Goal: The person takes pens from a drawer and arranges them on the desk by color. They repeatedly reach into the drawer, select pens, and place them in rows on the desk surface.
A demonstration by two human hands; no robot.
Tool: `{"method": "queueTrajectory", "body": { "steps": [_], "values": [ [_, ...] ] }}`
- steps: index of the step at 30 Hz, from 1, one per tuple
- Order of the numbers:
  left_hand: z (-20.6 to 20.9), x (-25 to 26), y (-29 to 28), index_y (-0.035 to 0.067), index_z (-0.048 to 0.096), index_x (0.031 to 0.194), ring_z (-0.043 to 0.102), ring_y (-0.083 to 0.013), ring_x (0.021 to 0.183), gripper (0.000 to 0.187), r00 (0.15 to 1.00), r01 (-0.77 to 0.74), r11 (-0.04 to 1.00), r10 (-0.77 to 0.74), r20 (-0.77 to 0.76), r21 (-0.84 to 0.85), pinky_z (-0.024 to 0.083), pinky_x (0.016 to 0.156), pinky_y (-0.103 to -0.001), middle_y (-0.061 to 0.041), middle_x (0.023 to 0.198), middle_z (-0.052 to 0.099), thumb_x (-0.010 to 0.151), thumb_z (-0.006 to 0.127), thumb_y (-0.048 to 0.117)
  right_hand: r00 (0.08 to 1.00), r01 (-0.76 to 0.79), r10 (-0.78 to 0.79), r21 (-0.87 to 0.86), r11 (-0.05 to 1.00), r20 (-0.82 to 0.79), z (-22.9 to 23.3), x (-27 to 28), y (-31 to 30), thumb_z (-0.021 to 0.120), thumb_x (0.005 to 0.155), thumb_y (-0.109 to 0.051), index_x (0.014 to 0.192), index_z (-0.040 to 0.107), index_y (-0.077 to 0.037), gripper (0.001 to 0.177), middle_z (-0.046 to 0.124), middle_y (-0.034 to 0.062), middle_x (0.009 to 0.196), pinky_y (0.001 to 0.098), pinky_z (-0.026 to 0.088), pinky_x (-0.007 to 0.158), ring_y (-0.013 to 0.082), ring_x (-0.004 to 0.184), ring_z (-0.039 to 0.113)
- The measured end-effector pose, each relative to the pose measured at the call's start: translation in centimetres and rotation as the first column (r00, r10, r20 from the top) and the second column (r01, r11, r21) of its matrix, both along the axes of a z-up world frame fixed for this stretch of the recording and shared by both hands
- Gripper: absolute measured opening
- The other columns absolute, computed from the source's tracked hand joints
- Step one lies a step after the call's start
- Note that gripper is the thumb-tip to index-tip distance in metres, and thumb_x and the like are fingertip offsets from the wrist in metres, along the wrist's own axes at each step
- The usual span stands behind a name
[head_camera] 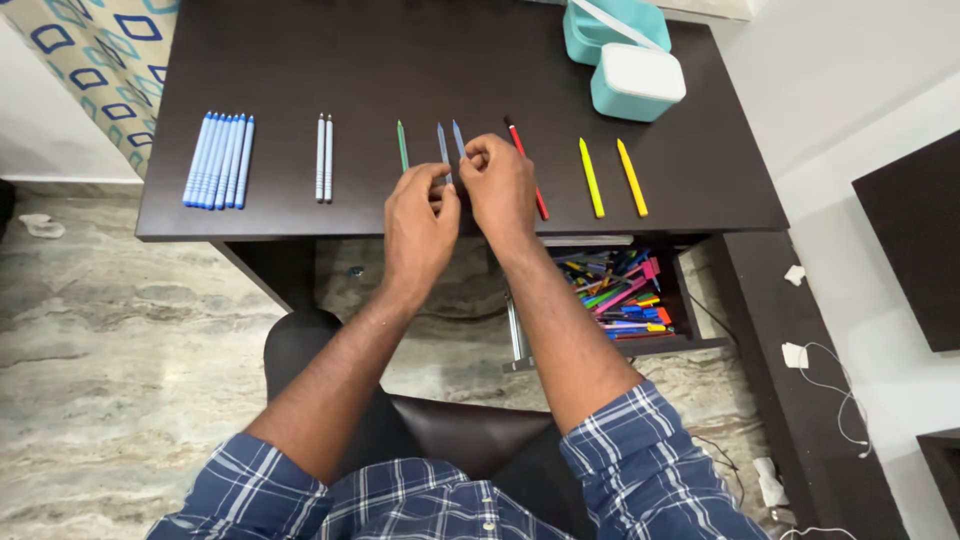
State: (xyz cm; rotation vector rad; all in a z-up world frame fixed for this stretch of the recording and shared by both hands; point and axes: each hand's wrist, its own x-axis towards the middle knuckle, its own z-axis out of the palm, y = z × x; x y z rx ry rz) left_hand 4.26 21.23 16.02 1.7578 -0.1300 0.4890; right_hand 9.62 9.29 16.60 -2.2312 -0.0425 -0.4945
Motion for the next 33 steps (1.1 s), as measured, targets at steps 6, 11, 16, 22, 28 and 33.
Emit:
{"method": "queueTrajectory", "body": {
  "steps": [6, 11, 16, 22, 28, 33],
  "values": [
    [-0.8, 0.1, -0.2, -0.005, 0.062, 0.123, 0.073, -0.0340, 0.102, 0.031, 1.000, 0.000, 1.000, 0.000, -0.009, 0.019, 0.061, 0.085, -0.040, -0.022, 0.115, 0.069, 0.094, 0.063, 0.005, 0.999, 0.051, -0.049, -0.149, 0.988, 0.014, -0.8, 1.6, 1.1, 0.077, 0.081, -0.010, 0.091, 0.075, -0.006, 0.011, 0.074, 0.0099, 0.079, 0.0400, 0.056, 0.067, 0.0272, 0.074, 0.073],
    [-0.7, 0.4, 0.1, -0.004, 0.061, 0.125, 0.068, -0.0428, 0.105, 0.033, 0.999, 0.020, 0.989, -0.016, -0.030, 0.146, 0.052, 0.091, -0.049, -0.025, 0.115, 0.069, 0.093, 0.059, 0.004, 0.998, 0.057, -0.049, -0.172, 0.984, 0.048, -1.4, 1.9, 1.2, 0.078, 0.080, -0.010, 0.091, 0.074, -0.006, 0.013, 0.073, 0.0108, 0.081, 0.0417, 0.055, 0.068, 0.0288, 0.077, 0.072],
    [-0.7, 0.6, -0.1, -0.003, 0.060, 0.128, 0.062, -0.0457, 0.110, 0.037, 1.000, 0.006, 0.975, 0.000, -0.027, 0.220, 0.047, 0.096, -0.053, -0.026, 0.118, 0.068, 0.091, 0.057, 0.002, 0.997, 0.053, -0.043, -0.168, 0.984, 0.063, -1.7, 1.7, 1.3, 0.078, 0.082, -0.011, 0.093, 0.072, -0.005, 0.014, 0.072, 0.0112, 0.084, 0.0424, 0.054, 0.067, 0.0294, 0.077, 0.071],
    [-0.7, 0.3, 0.0, -0.003, 0.058, 0.131, 0.061, -0.0459, 0.114, 0.040, 0.999, 0.036, 0.974, -0.034, -0.014, 0.224, 0.046, 0.100, -0.053, -0.026, 0.123, 0.066, 0.091, 0.054, 0.001, 0.997, 0.034, -0.020, -0.179, 0.983, 0.078, -1.5, 1.0, 1.3, 0.076, 0.084, -0.011, 0.096, 0.071, -0.006, 0.014, 0.072, 0.0109, 0.088, 0.0435, 0.054, 0.067, 0.0307, 0.080, 0.071],
    [-0.9, 0.3, -0.1, -0.002, 0.059, 0.132, 0.059, -0.0452, 0.117, 0.040, 0.999, 0.038, 0.964, -0.035, -0.016, 0.264, 0.045, 0.101, -0.053, -0.025, 0.125, 0.066, 0.092, 0.056, 0.003, 0.992, 0.032, -0.008, -0.192, 0.981, 0.125, -1.6, 0.8, 1.1, 0.073, 0.086, -0.009, 0.099, 0.071, -0.007, 0.013, 0.072, 0.0114, 0.091, 0.0447, 0.054, 0.068, 0.0326, 0.083, 0.071],
    [-1.4, 0.5, 0.0, -0.002, 0.059, 0.133, 0.061, -0.0443, 0.115, 0.041, 0.999, 0.039, 0.961, -0.032, -0.031, 0.274, 0.046, 0.100, -0.052, -0.024, 0.124, 0.066, 0.092, 0.057, 0.003, 0.989, 0.000, 0.022, -0.149, 0.989, 0.146, -1.0, 0.1, 1.2, 0.071, 0.088, -0.007, 0.103, 0.071, -0.005, 0.015, 0.072, 0.0131, 0.095, 0.0427, 0.055, 0.070, 0.0320, 0.085, 0.072]
  ]
}}
